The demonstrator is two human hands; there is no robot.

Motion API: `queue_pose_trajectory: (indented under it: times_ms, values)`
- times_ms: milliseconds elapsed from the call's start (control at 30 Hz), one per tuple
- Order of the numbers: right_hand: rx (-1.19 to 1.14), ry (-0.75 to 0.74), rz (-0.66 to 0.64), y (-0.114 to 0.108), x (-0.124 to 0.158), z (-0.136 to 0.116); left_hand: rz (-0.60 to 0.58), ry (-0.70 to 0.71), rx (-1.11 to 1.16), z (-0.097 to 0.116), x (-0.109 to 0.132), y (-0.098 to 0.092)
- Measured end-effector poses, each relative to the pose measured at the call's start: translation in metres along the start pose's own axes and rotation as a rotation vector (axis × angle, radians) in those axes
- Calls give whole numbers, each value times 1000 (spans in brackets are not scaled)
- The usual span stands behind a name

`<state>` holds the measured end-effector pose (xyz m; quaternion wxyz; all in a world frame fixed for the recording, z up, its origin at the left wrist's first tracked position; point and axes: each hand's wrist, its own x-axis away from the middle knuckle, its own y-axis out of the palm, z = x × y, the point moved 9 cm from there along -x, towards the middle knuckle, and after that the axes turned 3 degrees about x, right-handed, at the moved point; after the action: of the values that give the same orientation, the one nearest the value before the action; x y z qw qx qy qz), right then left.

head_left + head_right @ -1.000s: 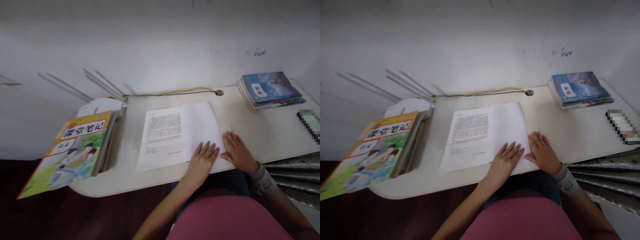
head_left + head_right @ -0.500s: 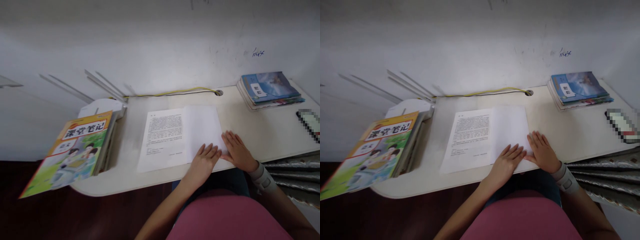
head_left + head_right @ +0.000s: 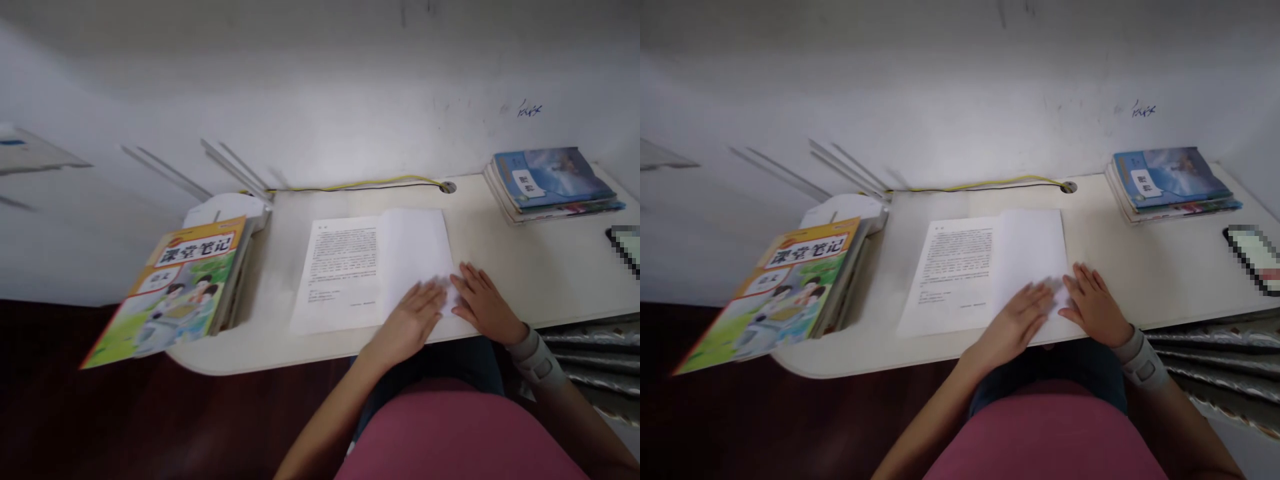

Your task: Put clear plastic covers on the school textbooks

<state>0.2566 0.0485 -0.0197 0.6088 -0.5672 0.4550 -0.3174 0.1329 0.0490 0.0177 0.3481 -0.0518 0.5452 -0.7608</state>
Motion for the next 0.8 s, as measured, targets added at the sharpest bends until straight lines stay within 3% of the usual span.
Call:
queue_pose_trajectory:
  times_ms: [100, 167, 267, 333, 433, 600, 800]
  values:
    - [45, 0, 14, -4, -1, -1, 168, -256, -79, -59, 23, -45]
    - [81, -20, 30, -9, -5, -8, 210, -447, -118, -107, 48, -66]
    - [91, -97, 55, -17, -17, -32, 186, -631, -157, -161, 81, -80]
    - [80, -148, 52, -16, -26, -49, 169, -716, -161, -181, 97, -82]
    - [83, -145, 30, -8, -37, -63, 213, -785, -125, -192, 115, -84]
    - [98, -76, 50, 2, -44, -55, 321, -837, -28, -197, 137, -87]
    - [115, -47, 47, 1, -41, -47, 229, -870, -212, -194, 136, -86]
